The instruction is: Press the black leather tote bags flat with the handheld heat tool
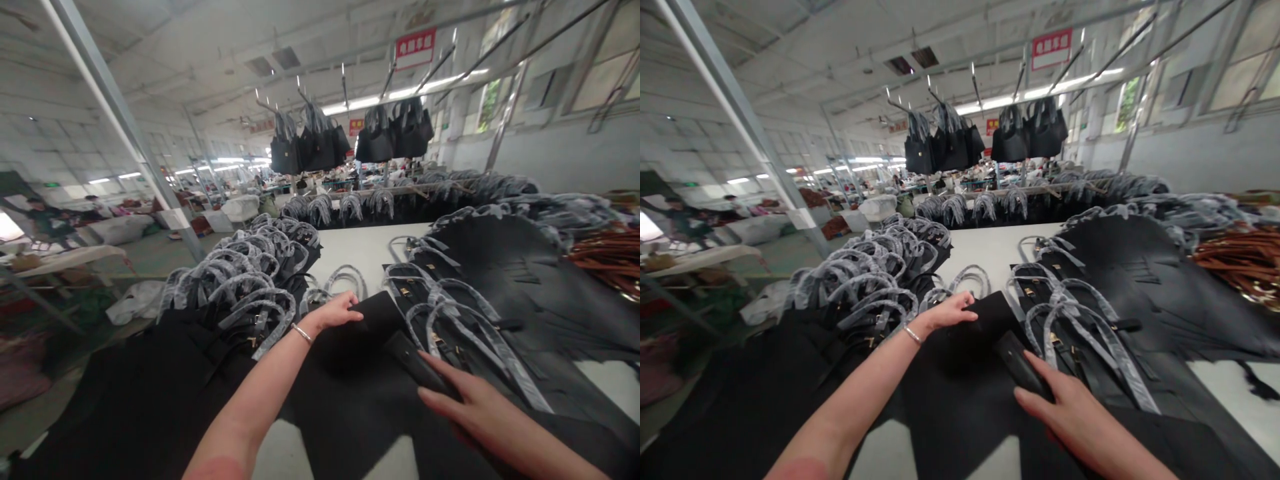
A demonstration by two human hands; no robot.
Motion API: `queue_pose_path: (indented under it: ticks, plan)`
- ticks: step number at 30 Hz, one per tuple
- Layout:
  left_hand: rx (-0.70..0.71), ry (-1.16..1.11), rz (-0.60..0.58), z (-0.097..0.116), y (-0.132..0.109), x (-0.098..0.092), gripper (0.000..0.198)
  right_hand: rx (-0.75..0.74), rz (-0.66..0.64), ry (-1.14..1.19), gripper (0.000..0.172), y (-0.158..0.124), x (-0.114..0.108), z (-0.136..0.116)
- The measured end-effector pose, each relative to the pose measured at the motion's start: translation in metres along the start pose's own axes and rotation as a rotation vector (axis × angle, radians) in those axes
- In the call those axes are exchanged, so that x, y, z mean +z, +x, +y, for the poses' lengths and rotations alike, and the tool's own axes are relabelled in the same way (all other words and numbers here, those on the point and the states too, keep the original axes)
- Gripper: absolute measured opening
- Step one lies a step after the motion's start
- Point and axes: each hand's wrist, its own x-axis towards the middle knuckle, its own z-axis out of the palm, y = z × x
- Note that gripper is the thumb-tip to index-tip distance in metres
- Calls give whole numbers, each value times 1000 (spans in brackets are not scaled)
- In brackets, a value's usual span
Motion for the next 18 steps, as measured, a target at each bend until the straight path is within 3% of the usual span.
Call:
queue_pose_path:
  ticks: [2,5,14,18]
  plan:
    - [-3,-54,-18,-1,-4,3,31,-19,-87,29,72,15,9,-15]
    - [-24,-134,-34,-5,-7,4,31,-72,-95,30,67,34,19,-23]
    - [-127,-243,-107,-22,1,14,26,-155,32,-175,63,46,34,-35]
    - [-109,-216,-147,-22,4,18,25,-168,103,-168,66,48,27,-40]
